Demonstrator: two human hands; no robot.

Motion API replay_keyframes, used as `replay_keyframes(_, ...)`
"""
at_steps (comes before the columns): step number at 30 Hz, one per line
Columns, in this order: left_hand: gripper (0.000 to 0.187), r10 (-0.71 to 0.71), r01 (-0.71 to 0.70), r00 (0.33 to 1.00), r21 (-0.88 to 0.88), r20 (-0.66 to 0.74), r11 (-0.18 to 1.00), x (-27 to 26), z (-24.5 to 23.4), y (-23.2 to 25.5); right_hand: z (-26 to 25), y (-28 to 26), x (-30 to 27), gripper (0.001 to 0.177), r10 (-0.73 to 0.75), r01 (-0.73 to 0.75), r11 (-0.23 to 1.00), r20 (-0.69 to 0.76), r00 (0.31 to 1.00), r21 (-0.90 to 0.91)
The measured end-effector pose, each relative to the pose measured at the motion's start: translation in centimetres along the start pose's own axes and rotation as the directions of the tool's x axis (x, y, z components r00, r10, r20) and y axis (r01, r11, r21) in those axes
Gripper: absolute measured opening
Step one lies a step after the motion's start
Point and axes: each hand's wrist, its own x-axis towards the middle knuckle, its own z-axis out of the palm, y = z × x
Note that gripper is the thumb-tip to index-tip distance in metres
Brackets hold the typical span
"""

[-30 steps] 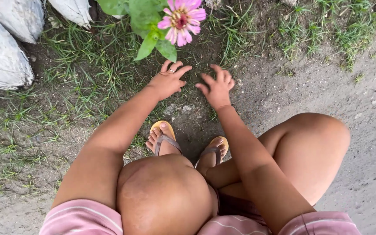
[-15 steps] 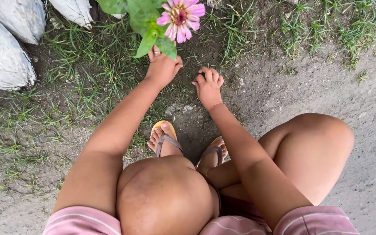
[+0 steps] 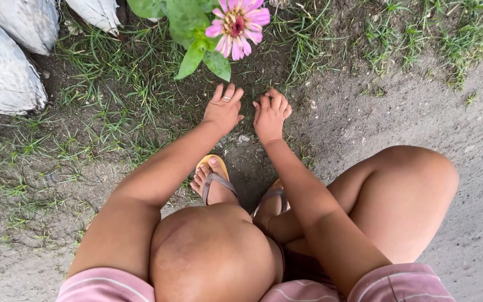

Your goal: The person is manually pulling weeds and grass from the soil in a garden bed next to flowers.

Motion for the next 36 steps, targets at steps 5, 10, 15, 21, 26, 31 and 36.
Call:
replay_keyframes(5,0.036,0.029,-0.028,0.999,0.028,-0.032,0.999,-0.6,1.2,1.0,-1.4,1.6,3.2,0.016,0.23,-0.219,0.97,-0.11,0.967,0.105)
replay_keyframes(10,0.023,0.052,-0.052,0.992,-0.001,-0.113,0.999,-1.0,-0.5,0.6,-4.3,1.6,6.3,0.017,0.128,-0.131,0.953,0.028,0.991,0.275)
replay_keyframes(15,0.027,-0.269,0.242,0.96,-0.263,-0.074,0.934,1.7,-0.9,-3.4,-2.3,1.3,1.5,0.046,-0.215,0.201,0.977,0.287,0.934,0.077)
replay_keyframes(21,0.031,-0.096,0.053,0.986,-0.298,-0.135,0.953,-2.5,-7.1,-6.1,-0.5,1.6,0.1,0.037,-0.56,0.591,0.77,0.19,0.806,-0.241)
replay_keyframes(26,0.055,0.064,-0.058,0.997,-0.131,0.041,0.99,-3.0,-2.9,-2.8,3.6,3.7,-0.5,0.017,-0.729,0.73,0.655,0.094,0.678,-0.194)
replay_keyframes(31,0.051,0.11,-0.112,0.992,-0.031,-0.055,0.993,-1.6,4.9,-1.1,4.4,4.5,-0.4,0.016,-0.773,0.771,0.611,0.071,0.63,-0.183)
replay_keyframes(36,0.018,0.221,-0.245,0.921,-0.035,-0.32,0.969,-1.9,4.3,-2.8,-0.3,3.1,1.4,0.018,-0.557,0.551,0.797,0.051,0.829,-0.246)
